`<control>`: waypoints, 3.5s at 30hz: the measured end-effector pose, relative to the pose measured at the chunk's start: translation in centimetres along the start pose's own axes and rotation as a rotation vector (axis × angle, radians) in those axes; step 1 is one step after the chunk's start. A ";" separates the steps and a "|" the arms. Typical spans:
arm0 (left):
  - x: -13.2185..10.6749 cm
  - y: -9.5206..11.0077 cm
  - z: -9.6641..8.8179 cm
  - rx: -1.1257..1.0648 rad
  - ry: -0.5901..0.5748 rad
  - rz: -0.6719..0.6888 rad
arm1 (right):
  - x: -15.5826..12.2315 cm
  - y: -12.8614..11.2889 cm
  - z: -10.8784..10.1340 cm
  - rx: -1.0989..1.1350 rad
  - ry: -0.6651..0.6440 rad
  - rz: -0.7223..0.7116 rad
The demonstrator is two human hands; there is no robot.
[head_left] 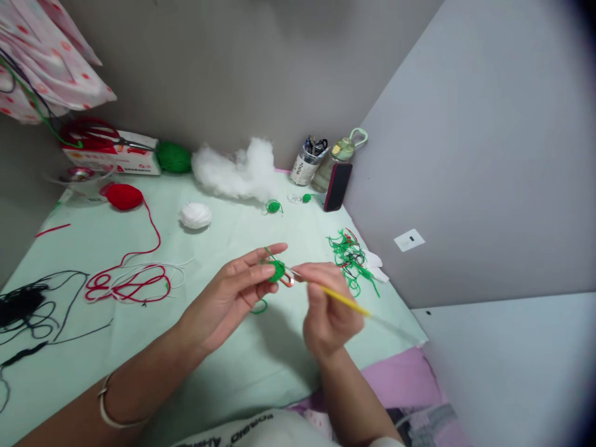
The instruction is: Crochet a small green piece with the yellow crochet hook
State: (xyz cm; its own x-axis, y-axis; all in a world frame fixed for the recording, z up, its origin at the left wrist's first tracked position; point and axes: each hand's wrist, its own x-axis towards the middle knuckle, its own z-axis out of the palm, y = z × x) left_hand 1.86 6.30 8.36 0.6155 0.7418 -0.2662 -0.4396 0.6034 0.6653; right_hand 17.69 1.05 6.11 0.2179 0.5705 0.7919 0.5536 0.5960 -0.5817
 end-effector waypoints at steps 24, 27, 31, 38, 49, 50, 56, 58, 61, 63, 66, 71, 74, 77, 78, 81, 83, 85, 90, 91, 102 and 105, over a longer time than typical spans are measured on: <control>0.0 -0.1 0.4 0.074 -0.004 0.114 | 1.2 -0.7 0.5 0.393 -0.038 0.353; -0.1 -0.1 0.6 0.140 -0.002 0.120 | 1.0 -0.4 0.5 0.416 -0.031 0.435; -0.2 0.1 0.2 0.193 0.012 0.133 | 1.0 -0.1 0.0 0.539 -0.006 0.562; -0.4 0.1 -0.1 0.409 0.085 0.266 | 0.7 -1.0 -0.3 0.264 -0.054 0.316; -0.5 0.5 0.4 0.516 0.132 0.315 | 0.8 -1.4 -0.3 0.147 -0.052 0.180; -0.5 0.4 0.4 0.534 0.144 0.331 | 0.8 -1.3 -0.3 0.109 -0.071 0.130; -0.5 -0.4 0.7 0.450 0.177 0.356 | -0.1 -0.5 0.4 -0.262 -0.087 -0.253; -0.4 -0.5 0.6 0.256 0.081 0.183 | -0.5 -0.1 0.6 -0.383 -0.008 -0.359; 0.0 -0.1 0.2 0.050 -0.003 0.003 | -0.3 -0.1 0.4 -0.260 -0.063 -0.240; 0.1 0.3 0.1 0.022 0.008 0.018 | 0.2 -0.4 0.1 -0.033 -0.003 -0.004; 0.0 0.5 0.2 0.062 0.010 0.077 | 1.0 -0.7 0.0 0.231 0.026 0.236; -0.3 -0.3 0.6 0.153 0.031 0.142 | 0.6 -0.6 0.3 0.156 -0.076 0.169; -0.1 -0.5 0.6 0.111 0.052 0.119 | 0.0 -0.4 0.2 -0.112 -0.111 -0.039; 0.1 -0.3 0.4 -0.006 0.031 0.021 | 0.0 -0.5 -0.2 -0.151 -0.078 -0.117; 0.2 -0.2 0.4 -0.038 0.025 0.013 | 0.1 -0.5 -0.2 -0.082 -0.038 -0.056; 0.2 0.0 0.4 -0.040 0.016 0.065 | 0.8 -0.7 -0.2 0.187 0.060 0.228; 0.1 -0.1 0.4 0.041 0.000 0.106 | 1.0 -0.8 0.0 0.275 0.026 0.328; -0.1 -0.2 0.5 0.125 -0.012 0.145 | 1.0 -0.7 0.2 0.271 -0.031 0.355; -0.1 -0.1 0.4 0.194 -0.018 0.162 | 1.0 -0.3 0.1 0.367 -0.006 0.532; -0.1 0.0 0.4 0.209 -0.011 0.163 | 1.0 -0.2 -0.1 0.400 -0.003 0.560; -0.6 0.2 0.0 0.524 0.112 0.304 | 0.8 -1.4 -0.2 0.196 -0.043 0.300; -0.6 0.2 0.5 0.601 0.172 0.378 | 0.4 -1.2 -0.3 0.103 -0.089 0.145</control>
State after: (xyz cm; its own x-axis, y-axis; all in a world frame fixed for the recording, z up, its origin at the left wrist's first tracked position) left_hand 1.74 5.88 8.99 0.3599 0.9328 -0.0155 -0.1363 0.0689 0.9883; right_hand 17.36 0.37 7.17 0.2149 0.6995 0.6815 0.4353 0.5561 -0.7080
